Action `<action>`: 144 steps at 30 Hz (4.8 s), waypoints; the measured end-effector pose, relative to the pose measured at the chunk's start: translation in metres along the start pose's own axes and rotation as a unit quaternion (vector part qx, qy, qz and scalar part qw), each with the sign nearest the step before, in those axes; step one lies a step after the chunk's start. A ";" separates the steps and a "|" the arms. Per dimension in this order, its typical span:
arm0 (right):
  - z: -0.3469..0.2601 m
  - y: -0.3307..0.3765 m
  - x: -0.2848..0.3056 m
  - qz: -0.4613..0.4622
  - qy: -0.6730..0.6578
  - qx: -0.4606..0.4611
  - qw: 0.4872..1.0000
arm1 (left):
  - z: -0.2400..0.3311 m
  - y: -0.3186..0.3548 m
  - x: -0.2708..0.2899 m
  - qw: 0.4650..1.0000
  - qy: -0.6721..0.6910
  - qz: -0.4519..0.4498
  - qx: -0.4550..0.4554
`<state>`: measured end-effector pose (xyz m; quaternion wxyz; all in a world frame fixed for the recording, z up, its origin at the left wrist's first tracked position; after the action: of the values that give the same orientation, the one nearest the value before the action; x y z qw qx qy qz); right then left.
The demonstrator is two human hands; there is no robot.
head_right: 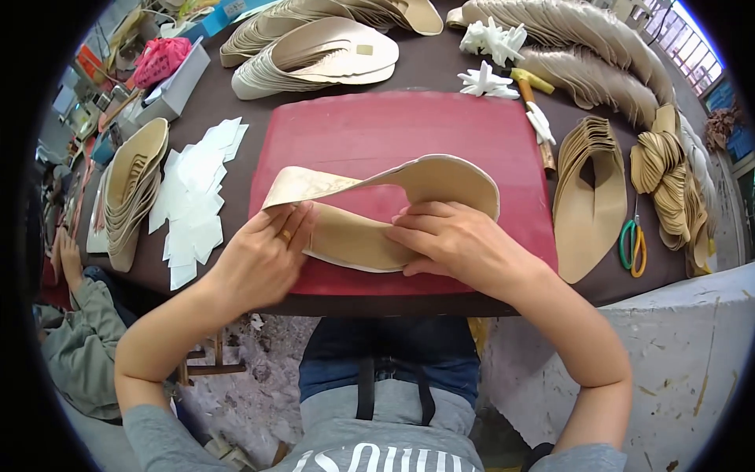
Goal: Assembling shoe uppers by inserting white fabric linings and using a small tool to press them into place.
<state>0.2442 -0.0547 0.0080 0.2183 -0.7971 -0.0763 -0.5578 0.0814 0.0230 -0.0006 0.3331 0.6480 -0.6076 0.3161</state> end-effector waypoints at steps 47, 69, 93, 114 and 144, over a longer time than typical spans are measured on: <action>-0.017 0.018 -0.034 -0.041 0.102 -0.017 0.994 | -0.003 0.027 -0.022 0.946 0.312 0.010 0.091; -0.006 0.044 -0.014 0.042 0.049 -0.277 0.959 | 0.005 -0.047 0.026 0.945 0.296 0.141 0.003; 0.042 -0.017 0.085 0.190 -0.432 -0.210 0.856 | -0.109 -0.054 0.073 0.655 0.707 0.080 0.254; -0.023 -0.006 0.088 0.208 -0.088 -0.022 0.974 | -0.006 0.001 0.084 0.967 0.097 0.188 0.141; -0.055 -0.023 -0.007 -0.074 0.223 0.008 0.972 | 0.026 0.005 0.042 0.975 0.080 0.107 0.178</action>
<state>0.1859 -0.0569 0.0238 0.1943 -0.6430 -0.0890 -0.7355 0.0790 -0.0228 0.0188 0.2237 0.6006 -0.5791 0.5038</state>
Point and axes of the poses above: each hand's wrist, its own y-axis away from the middle knuckle, its own x-axis out of the back of the hand, z = x × y, the point moved 7 cm from there along -y, towards the middle knuckle
